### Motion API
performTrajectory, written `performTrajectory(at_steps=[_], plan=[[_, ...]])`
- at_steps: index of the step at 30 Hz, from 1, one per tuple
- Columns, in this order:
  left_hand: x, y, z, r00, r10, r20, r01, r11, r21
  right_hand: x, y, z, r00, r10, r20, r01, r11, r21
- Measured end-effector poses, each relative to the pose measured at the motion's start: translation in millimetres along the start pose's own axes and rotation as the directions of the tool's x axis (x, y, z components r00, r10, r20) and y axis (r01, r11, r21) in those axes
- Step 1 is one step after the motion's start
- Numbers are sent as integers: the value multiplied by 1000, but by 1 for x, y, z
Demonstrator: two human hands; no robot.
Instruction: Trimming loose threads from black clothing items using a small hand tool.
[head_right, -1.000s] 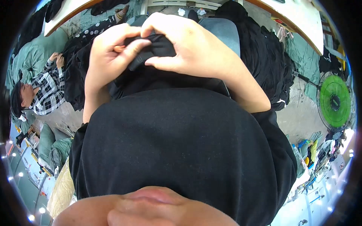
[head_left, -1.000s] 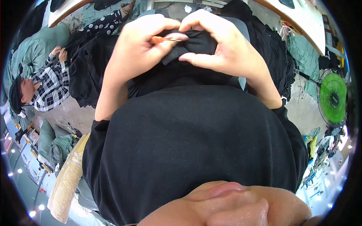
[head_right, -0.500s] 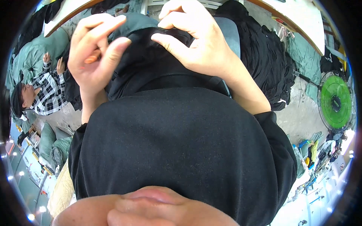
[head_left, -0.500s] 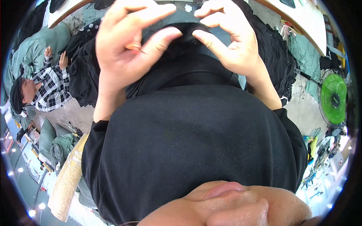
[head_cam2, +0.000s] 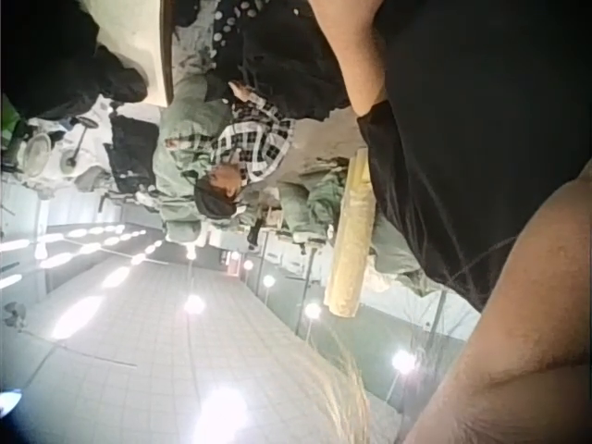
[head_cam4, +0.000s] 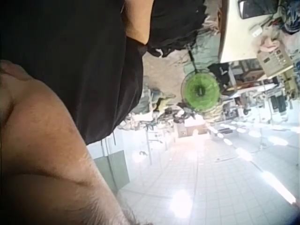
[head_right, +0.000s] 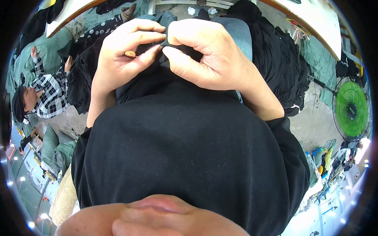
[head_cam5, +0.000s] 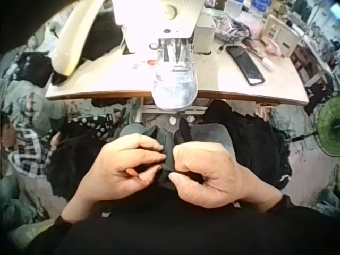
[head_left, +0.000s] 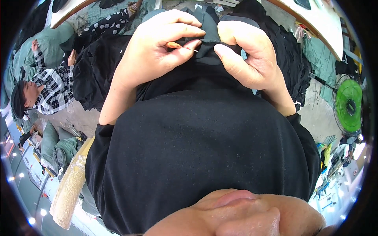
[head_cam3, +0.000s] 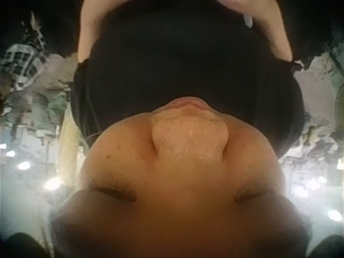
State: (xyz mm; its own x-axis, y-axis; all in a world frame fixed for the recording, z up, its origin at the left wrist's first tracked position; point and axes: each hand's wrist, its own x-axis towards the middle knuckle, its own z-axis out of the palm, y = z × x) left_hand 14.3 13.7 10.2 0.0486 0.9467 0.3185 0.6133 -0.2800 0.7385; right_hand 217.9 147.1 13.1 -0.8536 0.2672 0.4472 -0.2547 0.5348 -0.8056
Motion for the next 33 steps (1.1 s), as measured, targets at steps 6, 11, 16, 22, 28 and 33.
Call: performTrajectory(at_steps=[6,11,16,22,28,33], plan=[[8,-8,0,986,60,-153,-53,997,48,1,0,-2,999,29,-29,-30,999,-46],[6,-9,1,950,-77,-301,29,987,-160,2,-3,2,955,240,-174,-254,965,-61],[3,-18,-7,950,-81,-301,-9,958,-286,-1,6,5,957,158,-242,-190,975,-113],[13,1,-6,996,-34,-81,31,999,-34,0,10,3,972,89,-219,-121,983,-141],[12,-12,-2,992,-113,-58,105,987,-125,5,6,-6,977,-47,-209,-12,963,-269],[25,-18,-16,936,-310,-165,262,929,-261,3,9,-7,875,332,-352,-317,943,99]])
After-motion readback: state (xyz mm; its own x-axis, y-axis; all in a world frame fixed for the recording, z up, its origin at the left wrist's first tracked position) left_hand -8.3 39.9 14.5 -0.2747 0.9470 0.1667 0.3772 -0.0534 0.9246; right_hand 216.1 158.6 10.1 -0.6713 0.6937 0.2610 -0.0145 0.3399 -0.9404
